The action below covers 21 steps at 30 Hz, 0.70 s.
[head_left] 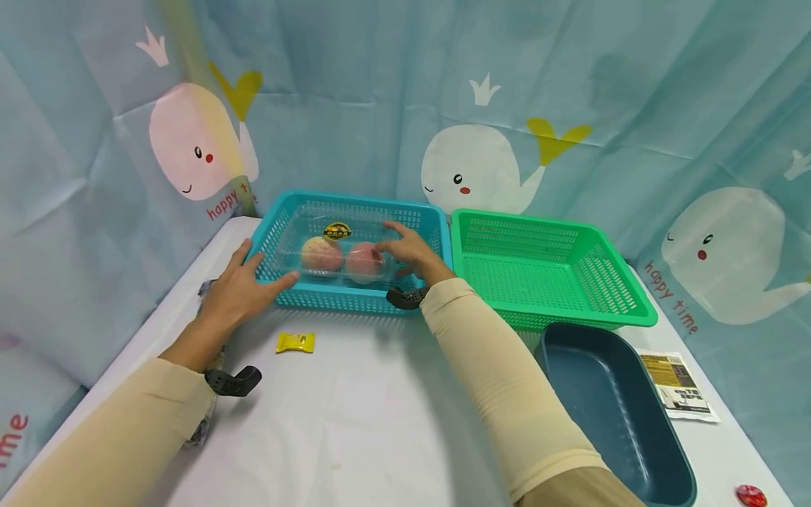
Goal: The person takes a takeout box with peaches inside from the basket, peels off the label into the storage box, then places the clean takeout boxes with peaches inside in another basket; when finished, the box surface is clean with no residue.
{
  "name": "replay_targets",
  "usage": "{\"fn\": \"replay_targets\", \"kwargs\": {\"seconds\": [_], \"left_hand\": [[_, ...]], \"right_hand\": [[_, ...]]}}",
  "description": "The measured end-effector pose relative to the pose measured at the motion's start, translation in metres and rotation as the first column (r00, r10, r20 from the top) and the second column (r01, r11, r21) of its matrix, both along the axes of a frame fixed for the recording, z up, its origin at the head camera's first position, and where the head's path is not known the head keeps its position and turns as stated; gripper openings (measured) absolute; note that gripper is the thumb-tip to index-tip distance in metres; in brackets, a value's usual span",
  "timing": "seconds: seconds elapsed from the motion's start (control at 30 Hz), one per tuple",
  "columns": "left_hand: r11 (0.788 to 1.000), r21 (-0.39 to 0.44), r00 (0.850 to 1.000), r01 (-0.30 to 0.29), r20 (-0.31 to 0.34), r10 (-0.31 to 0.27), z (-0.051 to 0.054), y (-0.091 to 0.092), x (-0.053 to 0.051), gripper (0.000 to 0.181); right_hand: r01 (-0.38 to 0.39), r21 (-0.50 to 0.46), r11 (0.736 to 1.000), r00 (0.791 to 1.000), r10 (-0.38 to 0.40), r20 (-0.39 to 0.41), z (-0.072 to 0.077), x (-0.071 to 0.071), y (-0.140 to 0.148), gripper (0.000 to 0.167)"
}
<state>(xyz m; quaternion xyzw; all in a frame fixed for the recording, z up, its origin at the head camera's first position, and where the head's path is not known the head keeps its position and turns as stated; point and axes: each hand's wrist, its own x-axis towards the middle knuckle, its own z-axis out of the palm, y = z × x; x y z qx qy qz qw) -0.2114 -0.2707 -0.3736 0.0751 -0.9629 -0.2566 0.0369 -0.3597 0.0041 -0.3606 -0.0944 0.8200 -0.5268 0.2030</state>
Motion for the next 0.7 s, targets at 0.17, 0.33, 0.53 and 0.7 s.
{"fn": "replay_targets", "kwargs": {"seconds": [0.17, 0.33, 0.53, 0.7], "left_hand": [[1.0, -0.009, 1.0, -0.003, 0.003, 0.003, -0.001, 0.001, 0.002, 0.108], [1.0, -0.02, 1.0, -0.009, 0.011, 0.01, 0.0, 0.001, 0.002, 0.107], [0.999, -0.029, 0.999, -0.016, 0.034, 0.017, 0.001, -0.001, 0.002, 0.107], [1.0, -0.023, 0.999, -0.014, 0.046, 0.015, 0.0, 0.0, 0.002, 0.108]], "right_hand": [[-0.004, -0.005, 1.0, 0.998, 0.004, -0.061, -0.002, 0.003, -0.001, 0.061], [0.031, -0.166, 0.986, 0.998, -0.041, -0.054, 0.001, 0.002, 0.0, 0.06], [0.075, -0.291, 0.954, 0.997, -0.08, -0.004, 0.005, 0.005, 0.005, 0.058], [0.095, -0.347, 0.933, 0.995, -0.1, 0.003, 0.005, 0.009, 0.012, 0.056]]}}
